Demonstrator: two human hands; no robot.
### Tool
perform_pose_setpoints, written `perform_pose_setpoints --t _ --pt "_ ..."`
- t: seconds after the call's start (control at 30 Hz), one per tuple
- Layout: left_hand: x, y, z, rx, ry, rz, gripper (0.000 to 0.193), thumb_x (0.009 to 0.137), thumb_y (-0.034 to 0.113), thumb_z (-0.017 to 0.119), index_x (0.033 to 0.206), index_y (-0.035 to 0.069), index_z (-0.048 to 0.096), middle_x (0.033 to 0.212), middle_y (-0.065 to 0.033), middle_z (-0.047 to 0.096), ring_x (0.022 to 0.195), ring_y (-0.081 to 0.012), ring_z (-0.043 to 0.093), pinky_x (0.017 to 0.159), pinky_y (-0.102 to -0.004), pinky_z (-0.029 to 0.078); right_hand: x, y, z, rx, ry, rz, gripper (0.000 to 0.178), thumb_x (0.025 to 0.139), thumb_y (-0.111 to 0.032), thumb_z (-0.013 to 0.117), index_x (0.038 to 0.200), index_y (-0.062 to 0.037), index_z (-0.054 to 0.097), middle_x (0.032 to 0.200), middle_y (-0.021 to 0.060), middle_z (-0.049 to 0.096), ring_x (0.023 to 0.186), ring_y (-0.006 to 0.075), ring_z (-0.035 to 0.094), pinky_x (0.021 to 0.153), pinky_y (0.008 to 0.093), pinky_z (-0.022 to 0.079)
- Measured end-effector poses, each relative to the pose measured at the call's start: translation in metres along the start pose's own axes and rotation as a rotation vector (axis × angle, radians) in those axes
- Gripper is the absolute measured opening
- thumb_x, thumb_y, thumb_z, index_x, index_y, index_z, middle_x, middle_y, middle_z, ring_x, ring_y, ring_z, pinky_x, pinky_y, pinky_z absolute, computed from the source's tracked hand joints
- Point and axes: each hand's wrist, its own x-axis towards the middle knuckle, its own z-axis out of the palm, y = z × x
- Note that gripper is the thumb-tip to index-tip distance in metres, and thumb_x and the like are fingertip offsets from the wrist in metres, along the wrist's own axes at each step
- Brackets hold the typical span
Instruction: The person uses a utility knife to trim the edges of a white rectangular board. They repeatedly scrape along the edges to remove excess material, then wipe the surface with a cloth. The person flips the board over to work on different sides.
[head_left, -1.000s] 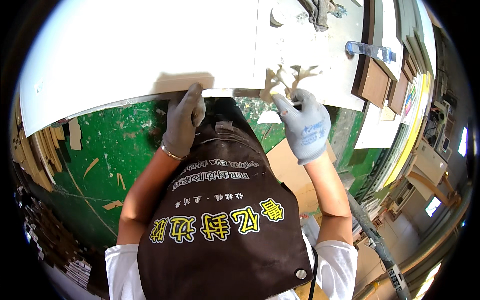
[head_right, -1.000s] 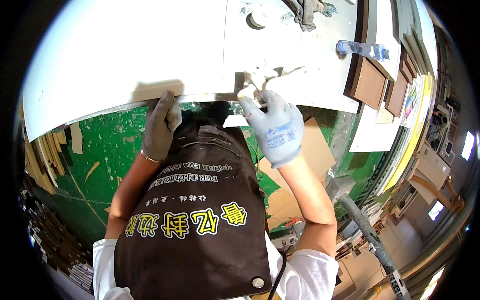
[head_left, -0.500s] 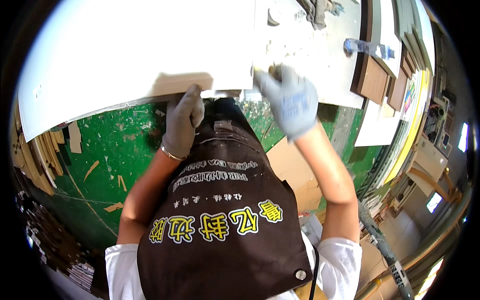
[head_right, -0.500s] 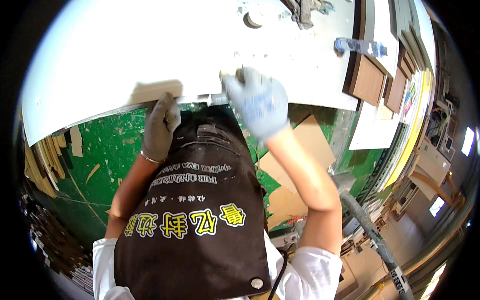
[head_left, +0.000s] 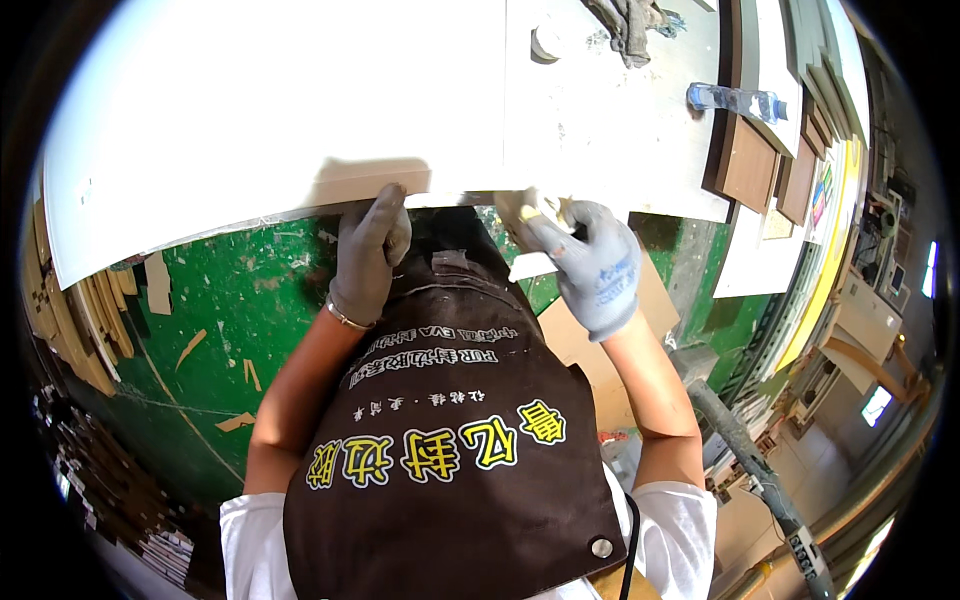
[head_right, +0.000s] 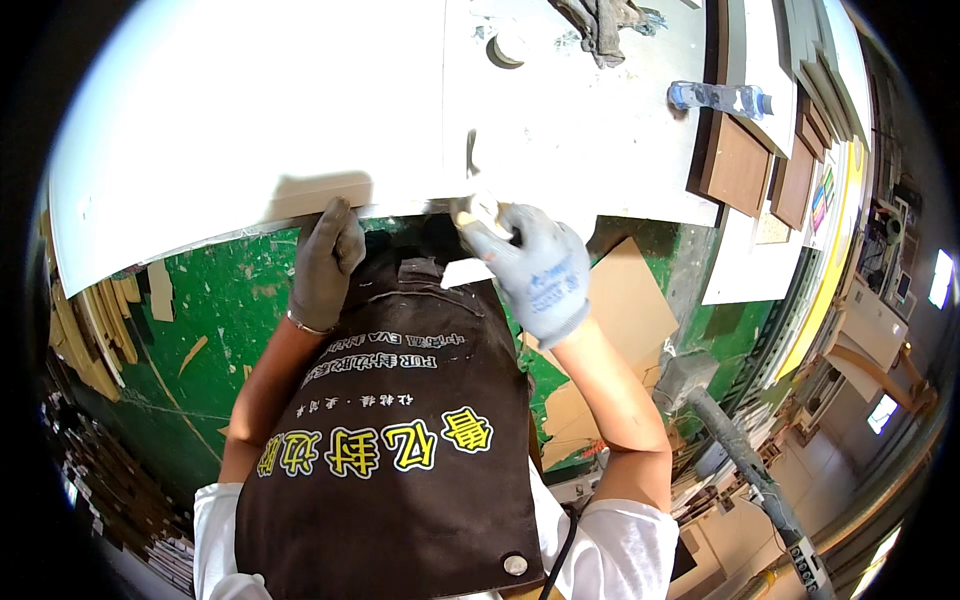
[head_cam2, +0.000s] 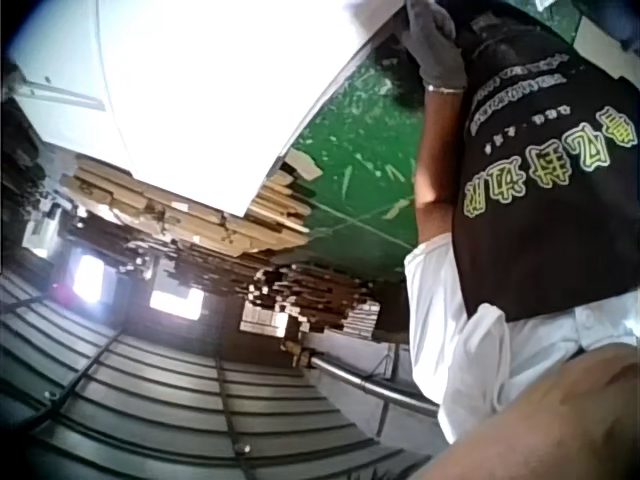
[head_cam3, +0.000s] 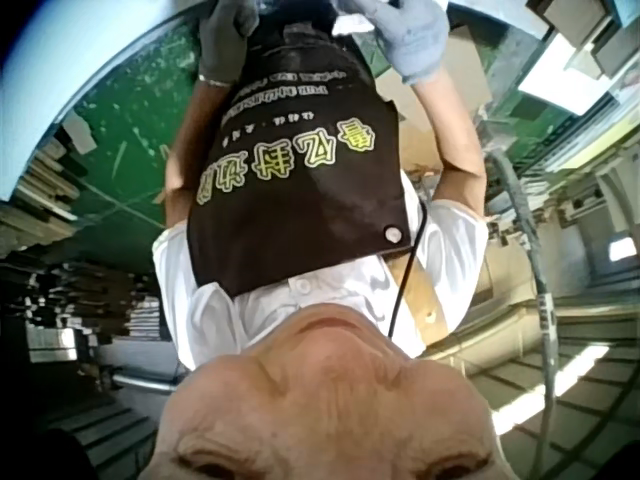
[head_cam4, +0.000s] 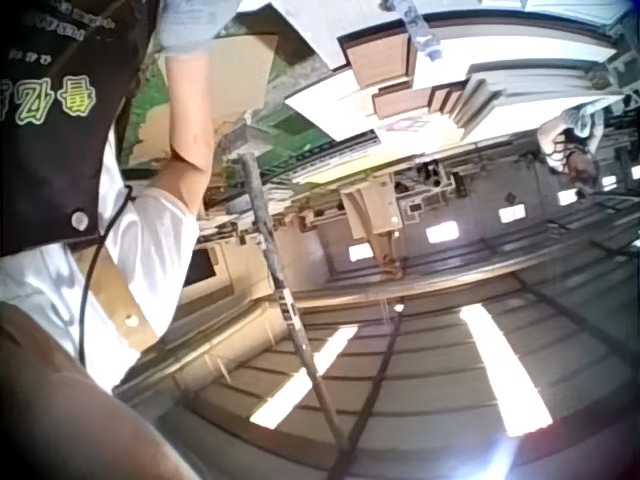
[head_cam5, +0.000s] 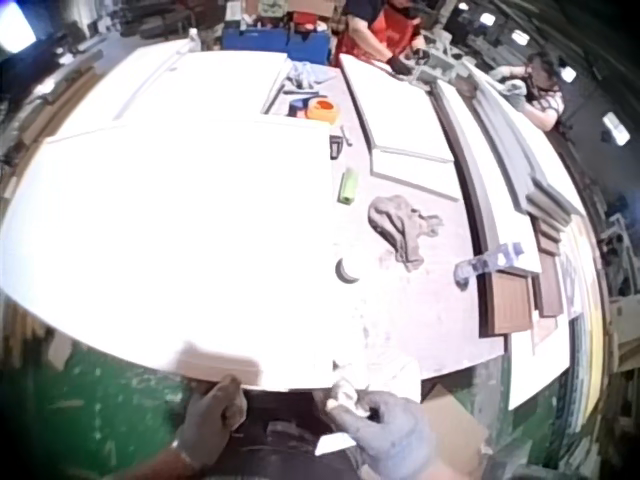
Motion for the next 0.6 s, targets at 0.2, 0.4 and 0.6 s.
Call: perform_pose_setpoints --t 0.2,0.4,0.6 --pt "0.0 0.0 0.0 -0.057 -0.009 -0.025 0.044 0.104 0.029 0.043 0.064 0.013 0.036 0.056 0.0032 0.03 0.048 -0.0085 0.025 0.046 -0.0265 0.022 0.024 -0.007 0.013 -0.102 -0.08 0.068 0.035 0.076 -0.011 0.065 0.11 -0.018 0.062 0.089 0.0046 0.057 0.068 0.023 0.062 0.056 0.0355 0.051" --pt "0.005 -0.006 -0.004 0.0 -0.022 0.026 0.043 0.103 0.031 0.046 0.065 0.013 0.041 0.056 0.0032 0.034 0.047 -0.0081 0.027 0.044 -0.0263 0.022 -0.035 0.099 0.009 -0.273 -0.169 0.361 0.049 0.075 0.001 0.061 0.12 -0.0161 0.064 0.105 0.0139 0.061 0.087 0.0343 0.064 0.072 0.041 0.054" --pt "0.0 -0.012 -0.015 0.085 -0.001 0.024 0.04 0.103 0.033 0.048 0.069 0.012 0.043 0.056 0.0035 0.033 0.047 -0.0076 0.028 0.044 -0.0251 0.023 -0.007 0.143 -0.012 -0.239 0.287 0.399 0.055 0.076 0.007 0.056 0.125 -0.0182 0.065 0.132 0.0165 0.054 0.113 0.0335 0.059 0.088 0.039 0.051"
